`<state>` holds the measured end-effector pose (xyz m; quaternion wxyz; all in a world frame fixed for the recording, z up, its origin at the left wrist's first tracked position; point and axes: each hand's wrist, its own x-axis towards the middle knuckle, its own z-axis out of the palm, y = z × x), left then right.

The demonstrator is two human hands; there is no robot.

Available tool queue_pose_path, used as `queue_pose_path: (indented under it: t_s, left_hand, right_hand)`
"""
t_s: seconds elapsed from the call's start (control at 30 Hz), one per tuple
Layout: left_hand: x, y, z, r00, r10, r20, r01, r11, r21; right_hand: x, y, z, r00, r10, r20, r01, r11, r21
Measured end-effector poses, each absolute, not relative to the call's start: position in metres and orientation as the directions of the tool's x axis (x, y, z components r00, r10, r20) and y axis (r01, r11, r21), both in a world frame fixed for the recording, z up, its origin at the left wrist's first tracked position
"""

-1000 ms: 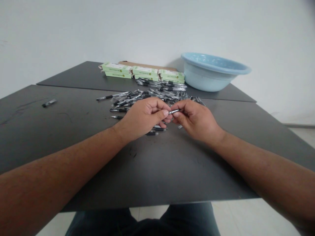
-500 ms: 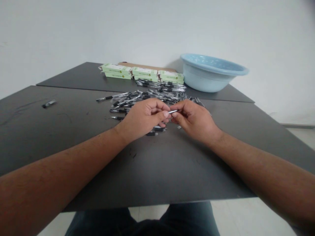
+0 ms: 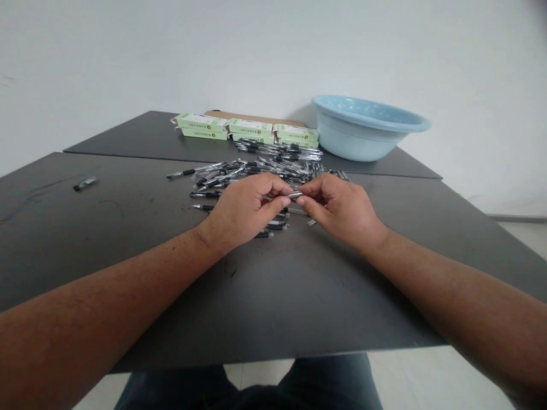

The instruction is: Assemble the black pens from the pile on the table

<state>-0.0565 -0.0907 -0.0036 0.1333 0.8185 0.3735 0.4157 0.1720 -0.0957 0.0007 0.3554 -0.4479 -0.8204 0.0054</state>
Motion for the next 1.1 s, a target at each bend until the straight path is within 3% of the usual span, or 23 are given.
queue_pose_path:
  t_s: [0.23, 0.33, 0.47, 0.67, 1.1]
  left_hand:
    - [-0.059, -0.087, -0.003, 0.427, 0.692, 0.582, 0.482, -0.719, 0.501]
    - [-0.058, -0.084, -0.006, 0.413, 0.761, 0.501, 0.396, -0.645, 0.653]
    - [-0.055, -0.082, -0.013, 0.446, 0.833, 0.327, 0.097, -0.409, 0.908]
    - [-0.054, -0.08, -0.017, 0.521, 0.827, 0.211, -0.173, -0.14, 0.975]
    - [-0.055, -0.083, -0.008, 0.466, 0.833, 0.3, -0.002, -0.338, 0.941]
  right_hand:
    - [0.175, -0.092, 0.0, -0.522, 0.646, 0.557, 0.694, 0.702, -0.163]
    - [0.176, -0.091, 0.001, -0.566, 0.611, 0.554, 0.648, 0.744, -0.159]
    - [0.176, -0.092, 0.003, -0.572, 0.558, 0.601, 0.603, 0.783, -0.153]
    - [0.176, -0.092, 0.003, -0.551, 0.487, 0.677, 0.546, 0.825, -0.149]
    - [0.178, -0.096, 0.005, -0.548, 0.551, 0.629, 0.585, 0.79, -0.183]
